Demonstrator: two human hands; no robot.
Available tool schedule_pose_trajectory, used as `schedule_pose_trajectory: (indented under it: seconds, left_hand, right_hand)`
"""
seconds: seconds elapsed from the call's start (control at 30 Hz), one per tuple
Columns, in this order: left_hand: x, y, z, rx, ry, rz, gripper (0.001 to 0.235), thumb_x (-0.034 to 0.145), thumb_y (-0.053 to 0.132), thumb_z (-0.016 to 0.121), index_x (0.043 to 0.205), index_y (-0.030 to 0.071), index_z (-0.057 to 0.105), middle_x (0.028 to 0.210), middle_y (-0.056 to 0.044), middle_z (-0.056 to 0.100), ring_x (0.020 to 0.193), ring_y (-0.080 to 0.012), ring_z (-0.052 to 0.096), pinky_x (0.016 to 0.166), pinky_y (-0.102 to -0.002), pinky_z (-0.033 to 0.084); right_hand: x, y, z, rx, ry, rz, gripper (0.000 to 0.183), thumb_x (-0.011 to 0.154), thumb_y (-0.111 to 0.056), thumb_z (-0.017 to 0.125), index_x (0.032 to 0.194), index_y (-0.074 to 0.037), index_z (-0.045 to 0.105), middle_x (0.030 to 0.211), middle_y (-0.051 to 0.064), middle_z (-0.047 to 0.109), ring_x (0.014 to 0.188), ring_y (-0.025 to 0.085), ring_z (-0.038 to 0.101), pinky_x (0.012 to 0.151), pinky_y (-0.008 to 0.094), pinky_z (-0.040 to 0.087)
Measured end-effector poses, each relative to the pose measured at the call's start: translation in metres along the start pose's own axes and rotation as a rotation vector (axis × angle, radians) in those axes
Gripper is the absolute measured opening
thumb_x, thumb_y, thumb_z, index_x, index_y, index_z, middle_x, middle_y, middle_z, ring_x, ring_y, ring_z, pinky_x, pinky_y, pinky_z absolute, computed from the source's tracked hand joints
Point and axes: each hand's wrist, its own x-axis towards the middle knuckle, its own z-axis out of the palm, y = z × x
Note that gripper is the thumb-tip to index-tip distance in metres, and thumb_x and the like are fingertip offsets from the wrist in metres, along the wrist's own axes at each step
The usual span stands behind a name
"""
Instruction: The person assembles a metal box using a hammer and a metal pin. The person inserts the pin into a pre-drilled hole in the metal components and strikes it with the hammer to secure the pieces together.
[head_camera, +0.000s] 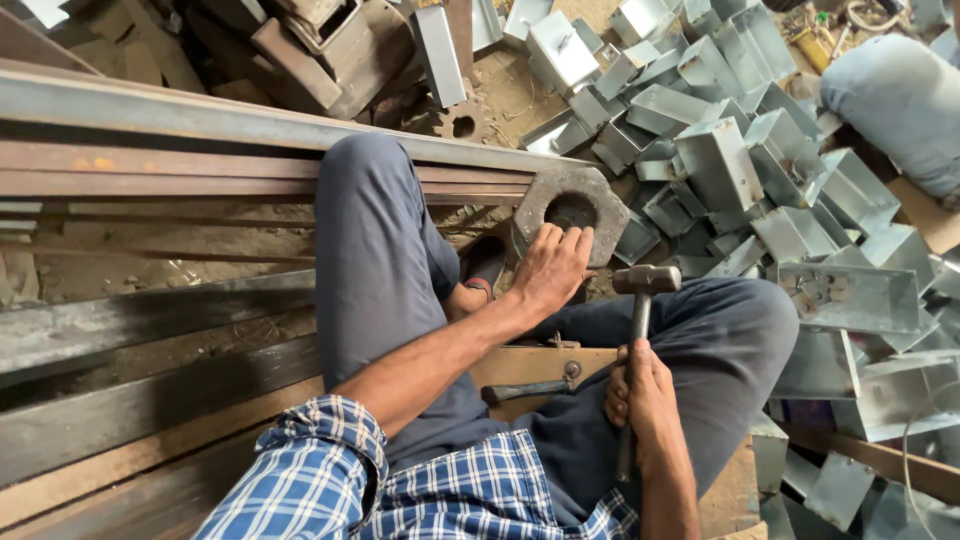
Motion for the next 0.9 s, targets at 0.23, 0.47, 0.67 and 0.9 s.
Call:
schedule_pose_trajectory:
  seconds: [0.23,0.47,0.67,0.9]
  left_hand:
    - [0.01,0.014,-0.003,-0.031,-0.008,-0.088,0.041,0.082,0.027,0.082,0.106,0.001,0.063,0.096,-0.014,0.065,0.093,-0.032,0.063,0.087,-0.042,0.048]
    - [0.021,0.013,-0.034,-0.104,-0.004,-0.137,0.039,0.061,0.022,0.089,0.086,0.004,0.065,0.1,-0.016,0.065,0.097,-0.0363,0.061,0.082,-0.046,0.049]
    - [0.019,0.0,-0.029,-0.278,-0.014,-0.13,0.034,0.075,0.016,0.087,0.096,0.003,0.063,0.098,-0.014,0.064,0.098,-0.0378,0.061,0.086,-0.047,0.052]
    - [0.033,-0.013,-0.023,-0.627,0.011,-0.436,0.036,0.085,0.015,0.079,0.117,0.002,0.068,0.101,-0.017,0.072,0.086,-0.0328,0.073,0.075,-0.04,0.058]
  right_hand:
    - [-0.006,-0.002,0.008,-0.04,0.004,-0.003,0.038,0.107,-0.043,0.04,0.098,-0.009,0.052,0.054,-0.001,0.037,0.039,0.01,0.034,0.036,0.026,0.031]
    - [-0.016,-0.012,0.014,-0.066,0.061,0.038,0.037,0.107,-0.043,0.041,0.098,-0.009,0.052,0.056,-0.002,0.038,0.04,0.01,0.034,0.038,0.026,0.032]
    - [-0.017,-0.01,0.017,-0.075,0.046,-0.009,0.038,0.107,-0.044,0.041,0.097,-0.009,0.051,0.056,-0.002,0.039,0.041,0.009,0.035,0.038,0.026,0.033]
    - [-0.023,-0.014,0.02,-0.086,0.058,-0.008,0.036,0.107,-0.043,0.04,0.096,-0.01,0.05,0.056,-0.002,0.039,0.041,0.009,0.035,0.038,0.026,0.033]
